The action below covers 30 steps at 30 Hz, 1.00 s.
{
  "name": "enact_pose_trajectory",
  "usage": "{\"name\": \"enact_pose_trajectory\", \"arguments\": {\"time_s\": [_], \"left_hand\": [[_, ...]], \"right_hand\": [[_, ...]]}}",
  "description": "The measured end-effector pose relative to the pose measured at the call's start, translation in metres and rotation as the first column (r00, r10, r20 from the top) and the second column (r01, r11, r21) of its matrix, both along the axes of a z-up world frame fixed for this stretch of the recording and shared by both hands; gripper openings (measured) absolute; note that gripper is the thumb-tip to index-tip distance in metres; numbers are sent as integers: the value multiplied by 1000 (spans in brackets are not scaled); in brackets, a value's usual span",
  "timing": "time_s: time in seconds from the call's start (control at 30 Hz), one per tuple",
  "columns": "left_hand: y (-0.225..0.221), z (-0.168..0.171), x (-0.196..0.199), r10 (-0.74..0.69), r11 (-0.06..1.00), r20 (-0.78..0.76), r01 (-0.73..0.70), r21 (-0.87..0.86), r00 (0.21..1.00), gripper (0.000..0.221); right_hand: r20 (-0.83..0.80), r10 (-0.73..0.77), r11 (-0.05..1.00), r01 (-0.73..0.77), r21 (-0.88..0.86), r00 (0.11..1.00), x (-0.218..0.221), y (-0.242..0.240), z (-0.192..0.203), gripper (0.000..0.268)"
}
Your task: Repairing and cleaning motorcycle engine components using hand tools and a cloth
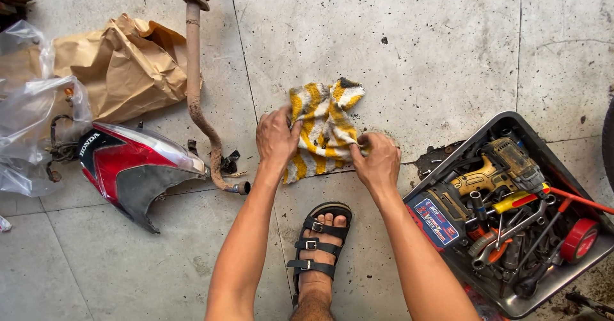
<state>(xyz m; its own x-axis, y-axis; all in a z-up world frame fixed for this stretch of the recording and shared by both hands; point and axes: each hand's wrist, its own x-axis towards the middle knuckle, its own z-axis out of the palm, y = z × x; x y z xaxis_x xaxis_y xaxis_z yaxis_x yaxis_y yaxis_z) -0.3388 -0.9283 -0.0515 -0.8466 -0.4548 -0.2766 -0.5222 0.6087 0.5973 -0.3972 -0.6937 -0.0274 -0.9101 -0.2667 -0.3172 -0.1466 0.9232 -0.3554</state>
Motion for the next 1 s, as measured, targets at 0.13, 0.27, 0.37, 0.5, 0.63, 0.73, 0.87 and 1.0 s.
{"name": "enact_pose_trajectory", "arguments": {"time_s": [0.13, 0.27, 0.37, 0.5, 0.63, 0.73, 0.87, 1.0], "left_hand": [[7, -4, 10, -68, 992, 15, 66, 107, 998, 38], [22, 23, 27, 70, 869, -92, -16, 494, 993, 39], [33, -7, 43, 172, 800, -64, -102, 591, 983, 47], [29, -8, 54, 226, 616, 116, -234, 752, 967, 64], [25, -5, 58, 179, 393, 148, -209, 895, 973, 87], [16, -3, 64, 173, 231, 182, -219, 948, 968, 108], [25, 19, 63, 201, -48, 233, -228, 972, 951, 123], [64, 58, 53, 234, -194, 201, -157, 968, 951, 123]], "right_hand": [[184, 63, 912, 18, -409, 981, -4, -25, 22, 16], [277, 333, 925, -256, -280, 901, -3, -55, 45, 32], [225, 332, 934, -286, -215, 916, 6, -58, 24, 36], [97, 344, 909, -306, -283, 934, 17, -53, -12, 38], [174, 337, 904, -266, -336, 926, 13, -48, -5, 32], [240, 275, 863, -129, -488, 931, 19, -36, -17, 29], [446, 127, 731, 220, -646, 886, 21, -39, 56, 30], [667, -25, 511, 583, -632, 745, 44, -38, 87, 37]]}}
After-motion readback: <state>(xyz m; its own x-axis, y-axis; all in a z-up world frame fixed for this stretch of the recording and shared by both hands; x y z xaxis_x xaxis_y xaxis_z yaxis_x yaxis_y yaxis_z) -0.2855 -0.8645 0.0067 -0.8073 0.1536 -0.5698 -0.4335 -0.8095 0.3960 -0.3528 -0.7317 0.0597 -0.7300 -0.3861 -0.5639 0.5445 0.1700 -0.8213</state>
